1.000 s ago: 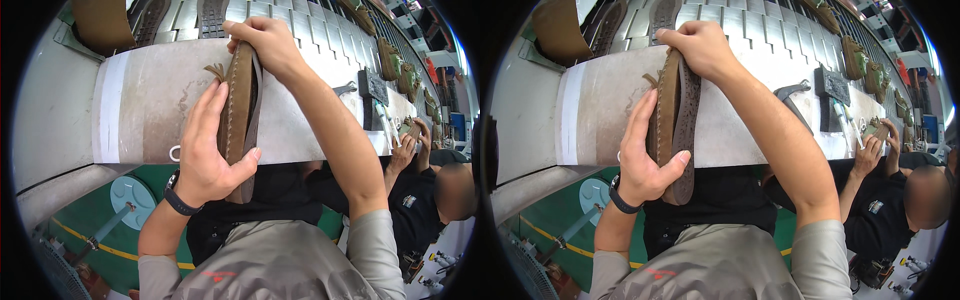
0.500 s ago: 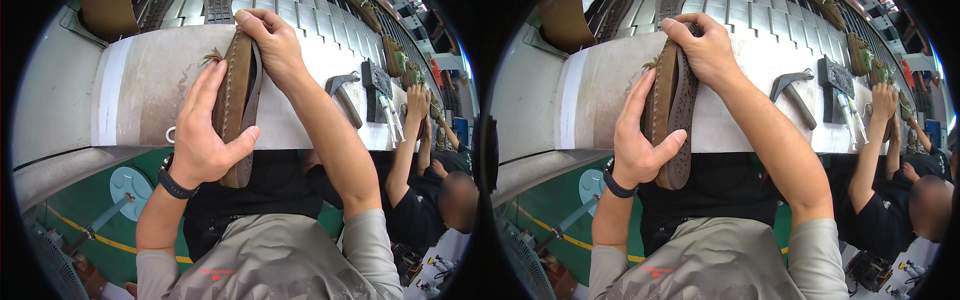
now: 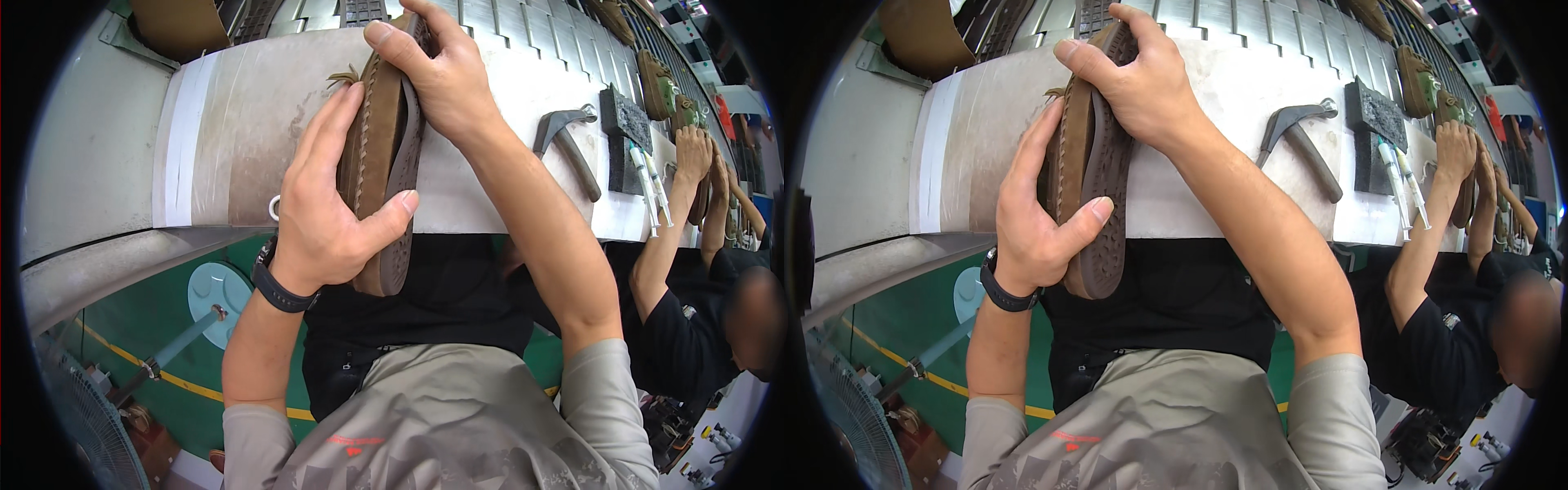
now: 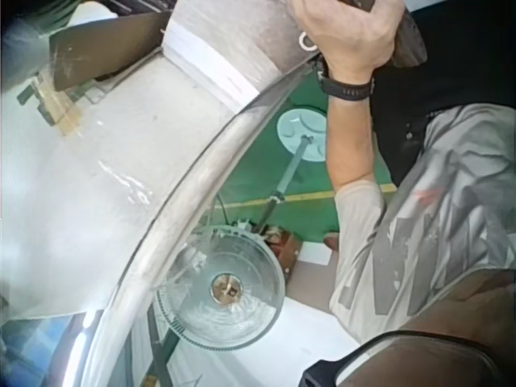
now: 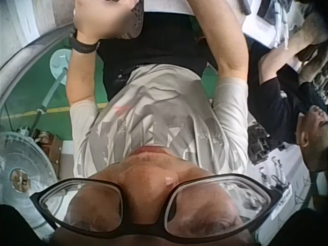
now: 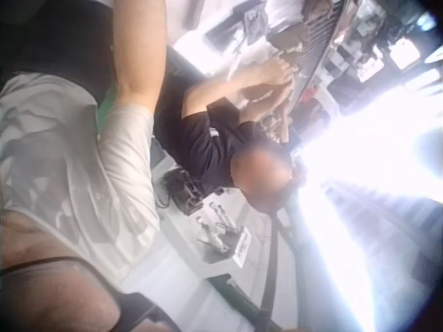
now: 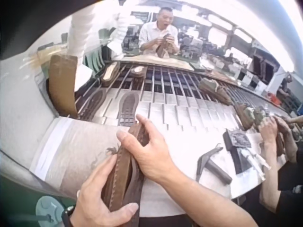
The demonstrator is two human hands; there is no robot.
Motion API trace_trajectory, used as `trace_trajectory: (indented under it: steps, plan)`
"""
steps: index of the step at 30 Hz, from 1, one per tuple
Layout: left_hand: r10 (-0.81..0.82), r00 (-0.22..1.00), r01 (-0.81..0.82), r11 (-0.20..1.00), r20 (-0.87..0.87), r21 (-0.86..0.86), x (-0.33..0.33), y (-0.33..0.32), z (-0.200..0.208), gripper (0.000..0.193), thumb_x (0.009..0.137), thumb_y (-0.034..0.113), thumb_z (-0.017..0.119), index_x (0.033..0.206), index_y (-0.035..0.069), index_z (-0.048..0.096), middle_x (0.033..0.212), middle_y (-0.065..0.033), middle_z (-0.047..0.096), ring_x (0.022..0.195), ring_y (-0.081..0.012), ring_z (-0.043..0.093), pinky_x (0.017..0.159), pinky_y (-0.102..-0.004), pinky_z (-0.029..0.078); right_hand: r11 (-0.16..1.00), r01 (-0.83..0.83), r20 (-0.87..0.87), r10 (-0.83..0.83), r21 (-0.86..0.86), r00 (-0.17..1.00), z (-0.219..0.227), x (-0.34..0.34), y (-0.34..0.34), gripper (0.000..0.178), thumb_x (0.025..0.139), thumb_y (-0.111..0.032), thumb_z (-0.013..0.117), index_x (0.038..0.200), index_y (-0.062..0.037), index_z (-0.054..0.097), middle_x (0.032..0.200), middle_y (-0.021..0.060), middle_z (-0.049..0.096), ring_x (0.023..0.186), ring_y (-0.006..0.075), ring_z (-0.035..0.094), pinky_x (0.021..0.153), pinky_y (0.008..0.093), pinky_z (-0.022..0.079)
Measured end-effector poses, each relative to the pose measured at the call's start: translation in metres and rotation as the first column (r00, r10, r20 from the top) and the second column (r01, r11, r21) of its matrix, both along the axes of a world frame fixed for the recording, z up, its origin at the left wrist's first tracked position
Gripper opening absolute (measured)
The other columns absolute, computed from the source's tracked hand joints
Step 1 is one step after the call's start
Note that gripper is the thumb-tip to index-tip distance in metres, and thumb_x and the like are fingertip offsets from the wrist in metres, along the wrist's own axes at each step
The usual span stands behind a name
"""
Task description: The person attaches outsoles onto shoe uppers by pressing them together by hand, then hammers along the edges of the shoes using a hammer.
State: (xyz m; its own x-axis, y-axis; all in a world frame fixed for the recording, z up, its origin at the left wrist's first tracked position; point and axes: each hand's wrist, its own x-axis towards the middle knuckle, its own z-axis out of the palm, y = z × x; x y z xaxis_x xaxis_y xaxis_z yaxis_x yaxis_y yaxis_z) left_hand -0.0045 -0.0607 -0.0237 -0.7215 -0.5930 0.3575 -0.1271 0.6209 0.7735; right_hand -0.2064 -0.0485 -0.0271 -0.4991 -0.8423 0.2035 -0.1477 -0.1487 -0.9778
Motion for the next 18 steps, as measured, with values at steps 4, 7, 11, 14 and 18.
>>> trace_trajectory:
  steps: [4,7,11,14,18]
  plan:
    - [-0.006,1.000,0.006,1.000,-0.002,0.021,-0.001,-0.001,0.001,0.093,0.081,0.024,0.079,0.156,-0.011,0.038,0.154,-0.0275,0.048,0.142,-0.0353,0.050,0.120,-0.0434,0.038,0.999,-0.018,-0.037,0.019,0.030,0.999,0.004,0.000,0.002,0.081,0.092,-0.039,0.081,0.148,0.0107,0.049,0.117,0.0157,0.068,0.108,0.0204,0.063,0.095,0.0326,0.052]
    - [-0.006,1.000,0.006,1.000,0.008,-0.013,0.000,0.000,0.000,0.094,0.081,0.025,0.080,0.156,-0.011,0.038,0.154,-0.0277,0.048,0.142,-0.0352,0.050,0.120,-0.0434,0.039,0.999,0.030,-0.114,-0.032,-0.013,0.993,0.001,0.003,0.002,0.080,0.093,-0.037,0.080,0.148,0.0105,0.048,0.114,0.0152,0.069,0.105,0.0201,0.064,0.094,0.0326,0.053]
    - [-0.007,1.000,0.007,1.000,0.001,-0.010,0.000,-0.002,0.000,0.094,0.080,0.026,0.080,0.156,-0.011,0.038,0.154,-0.0278,0.048,0.142,-0.0355,0.050,0.120,-0.0433,0.039,1.000,-0.014,0.050,0.015,-0.011,0.999,0.011,0.012,0.008,0.077,0.093,-0.036,0.080,0.145,0.0119,0.050,0.115,0.0168,0.069,0.106,0.0216,0.064,0.095,0.0337,0.053]
    - [-0.007,1.000,0.007,1.000,-0.019,0.010,-0.001,-0.001,-0.001,0.094,0.080,0.026,0.080,0.156,-0.010,0.038,0.155,-0.0276,0.048,0.143,-0.0354,0.050,0.120,-0.0433,0.039,0.999,0.033,-0.073,-0.032,0.008,0.997,0.014,0.011,0.010,0.075,0.093,-0.035,0.080,0.144,0.0129,0.051,0.121,0.0219,0.068,0.112,0.0258,0.065,0.100,0.0364,0.052]
    - [0.002,0.998,-0.002,1.000,-0.067,0.002,-0.002,-0.001,-0.003,0.095,0.073,0.025,0.085,0.151,-0.012,0.044,0.151,-0.0352,0.048,0.142,-0.0462,0.050,0.119,-0.0477,0.040,0.995,0.062,-0.283,-0.082,-0.081,0.956,0.001,0.005,0.008,0.072,0.093,-0.034,0.079,0.142,0.0128,0.054,0.134,0.0294,0.064,0.126,0.0324,0.062,0.108,0.0402,0.048]
